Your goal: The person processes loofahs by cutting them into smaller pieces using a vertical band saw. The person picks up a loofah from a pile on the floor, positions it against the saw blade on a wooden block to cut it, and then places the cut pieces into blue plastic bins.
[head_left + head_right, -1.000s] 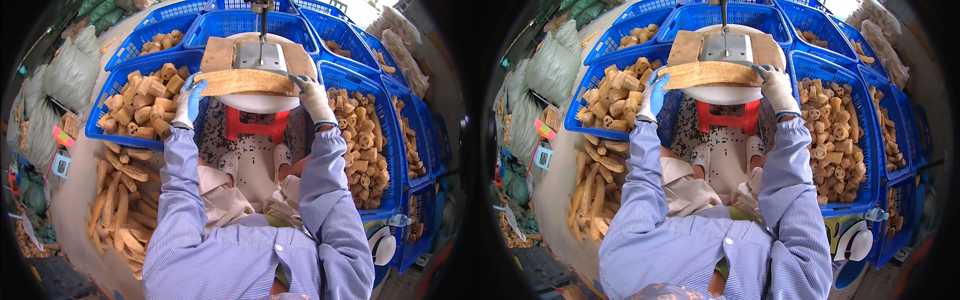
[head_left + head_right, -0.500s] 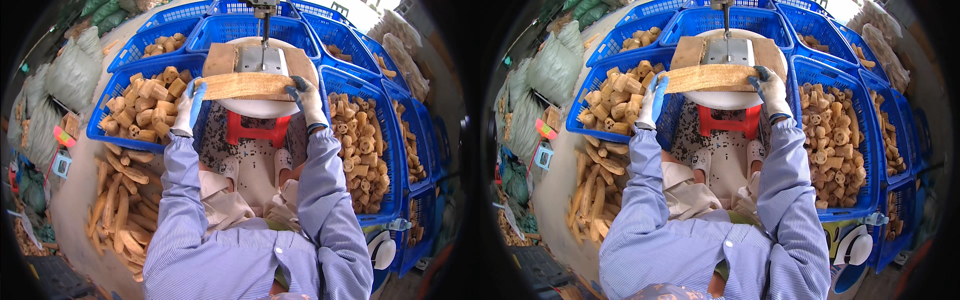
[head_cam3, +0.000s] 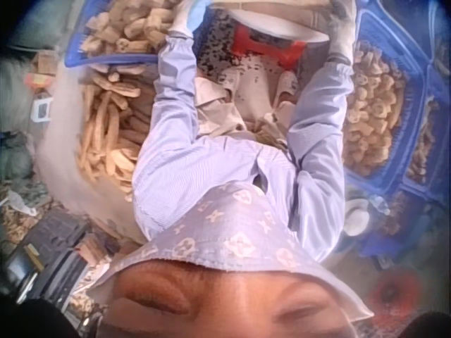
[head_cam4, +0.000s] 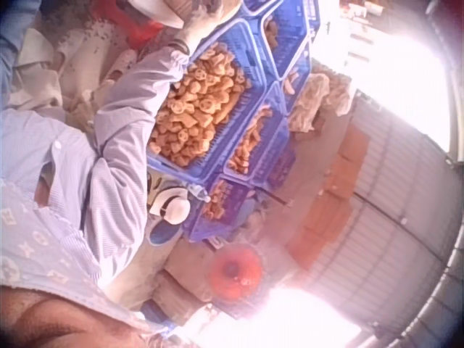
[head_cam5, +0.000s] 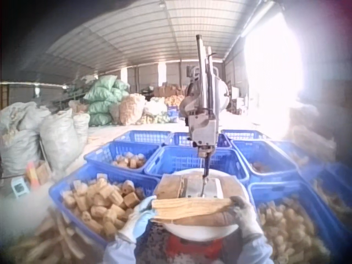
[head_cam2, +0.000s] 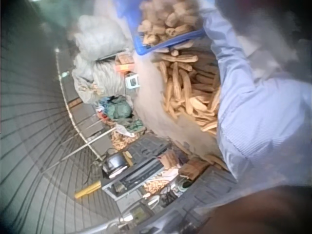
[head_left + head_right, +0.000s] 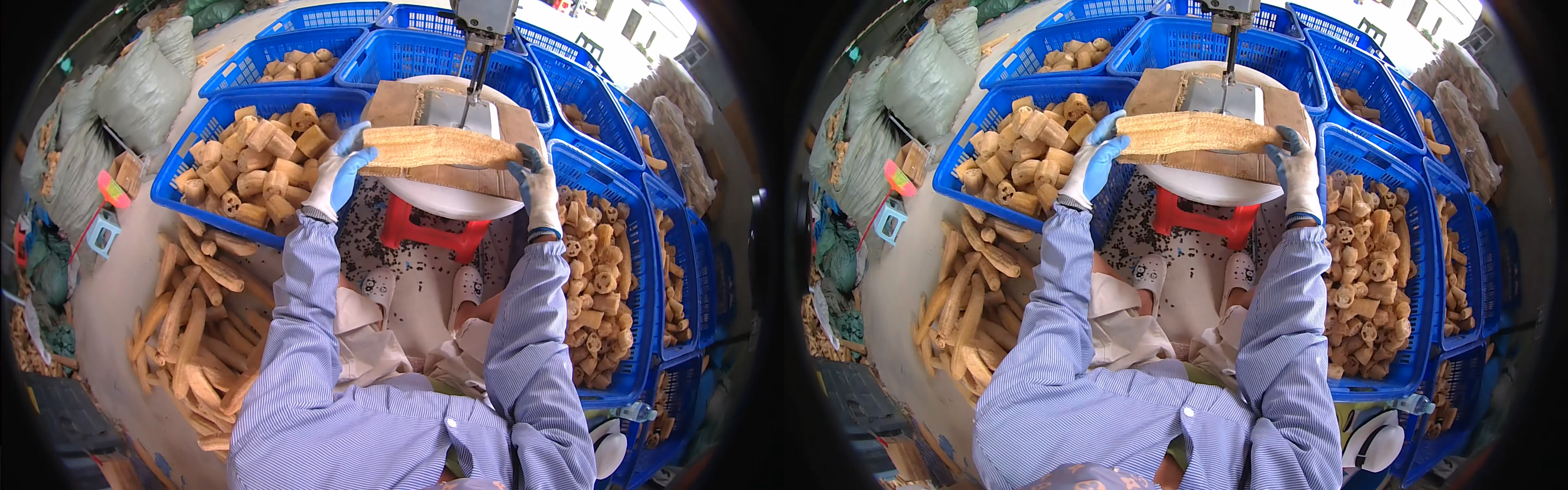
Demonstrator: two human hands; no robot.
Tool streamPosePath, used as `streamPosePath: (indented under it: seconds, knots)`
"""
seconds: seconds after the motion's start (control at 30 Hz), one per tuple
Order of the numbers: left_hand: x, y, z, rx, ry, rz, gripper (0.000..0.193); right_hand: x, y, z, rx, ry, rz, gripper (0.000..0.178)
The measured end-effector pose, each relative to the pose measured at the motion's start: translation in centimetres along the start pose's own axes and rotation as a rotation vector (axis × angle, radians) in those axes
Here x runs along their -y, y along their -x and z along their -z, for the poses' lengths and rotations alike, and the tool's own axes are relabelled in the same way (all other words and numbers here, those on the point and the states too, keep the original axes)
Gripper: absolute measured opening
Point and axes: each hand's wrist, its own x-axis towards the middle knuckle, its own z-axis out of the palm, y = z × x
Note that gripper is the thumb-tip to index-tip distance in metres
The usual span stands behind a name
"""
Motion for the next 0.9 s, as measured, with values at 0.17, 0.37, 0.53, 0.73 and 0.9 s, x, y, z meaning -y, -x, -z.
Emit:
streamPosePath:
  seconds: [0.17, 0.37, 0.53, 0.73, 0.9]
  knots:
    - [0.5, -1.6, -1.7, 0.074, 0.114, -0.021, 0.054, 3.4, 1.5, -0.1, -0.137, 0.718, 0.194, 0.091]
    - [0.5, -3.0, -5.3, 0.18, 0.142, 0.005, 0.051, 6.0, 1.4, -3.4, -0.039, 0.939, 0.246, 0.092]
    - [3.5, -6.3, -6.6, 0.163, -0.071, -0.064, 0.051, 5.4, -0.8, -3.9, -0.127, 0.866, 0.279, 0.074]
    - [4.4, -8.0, -7.0, 0.16, -0.047, -0.006, 0.049, 4.1, -2.6, -3.4, -0.075, 0.833, 0.351, 0.064]
    - [3.3, -7.3, -6.9, 0.155, -0.12, -0.051, 0.051, 4.3, -3.3, -3.3, -0.003, 0.851, 0.307, 0.061]
